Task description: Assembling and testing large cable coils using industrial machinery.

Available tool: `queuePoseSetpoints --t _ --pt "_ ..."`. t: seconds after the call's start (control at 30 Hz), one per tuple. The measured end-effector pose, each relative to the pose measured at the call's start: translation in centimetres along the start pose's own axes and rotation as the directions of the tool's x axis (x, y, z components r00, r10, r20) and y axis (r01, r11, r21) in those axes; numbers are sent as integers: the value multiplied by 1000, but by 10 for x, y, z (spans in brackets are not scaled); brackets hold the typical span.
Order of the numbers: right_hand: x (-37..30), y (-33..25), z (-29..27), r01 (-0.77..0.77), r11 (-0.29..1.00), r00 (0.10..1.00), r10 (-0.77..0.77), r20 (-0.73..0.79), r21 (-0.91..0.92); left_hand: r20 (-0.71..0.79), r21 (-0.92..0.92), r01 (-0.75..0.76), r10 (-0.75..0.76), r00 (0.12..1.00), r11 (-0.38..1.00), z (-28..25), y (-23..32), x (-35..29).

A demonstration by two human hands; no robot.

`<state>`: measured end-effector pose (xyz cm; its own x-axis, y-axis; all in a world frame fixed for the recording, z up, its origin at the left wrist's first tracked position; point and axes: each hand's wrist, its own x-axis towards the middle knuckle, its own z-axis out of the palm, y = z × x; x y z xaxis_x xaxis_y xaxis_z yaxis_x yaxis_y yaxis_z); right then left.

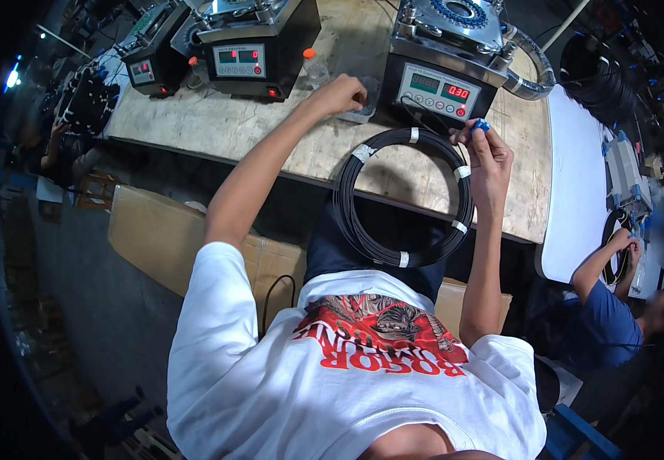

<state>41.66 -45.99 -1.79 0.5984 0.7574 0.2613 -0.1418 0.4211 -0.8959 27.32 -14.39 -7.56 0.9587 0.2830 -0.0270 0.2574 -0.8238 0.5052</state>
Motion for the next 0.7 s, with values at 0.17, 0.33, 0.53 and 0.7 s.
queuePoseSetpoints --t 0.17,0.33,0.53,0.7 --pt "1 -3 -2 -44 999 998 43 -56 -27 83 194 148 -167 982 970 16 3 24" --pt "-2 -5 -4 -16 999 997 13 -74 -45 74 205 81 -98 992 975 32 -26 43" --pt "-4 0 -7 -42 996 994 34 -103 -82 -6 139 93 -93 996 986 23 -20 26" --pt "-8 1 -3 -41 986 995 26 -95 -162 -268 -57 32 -46 962 998 15 -6 2"
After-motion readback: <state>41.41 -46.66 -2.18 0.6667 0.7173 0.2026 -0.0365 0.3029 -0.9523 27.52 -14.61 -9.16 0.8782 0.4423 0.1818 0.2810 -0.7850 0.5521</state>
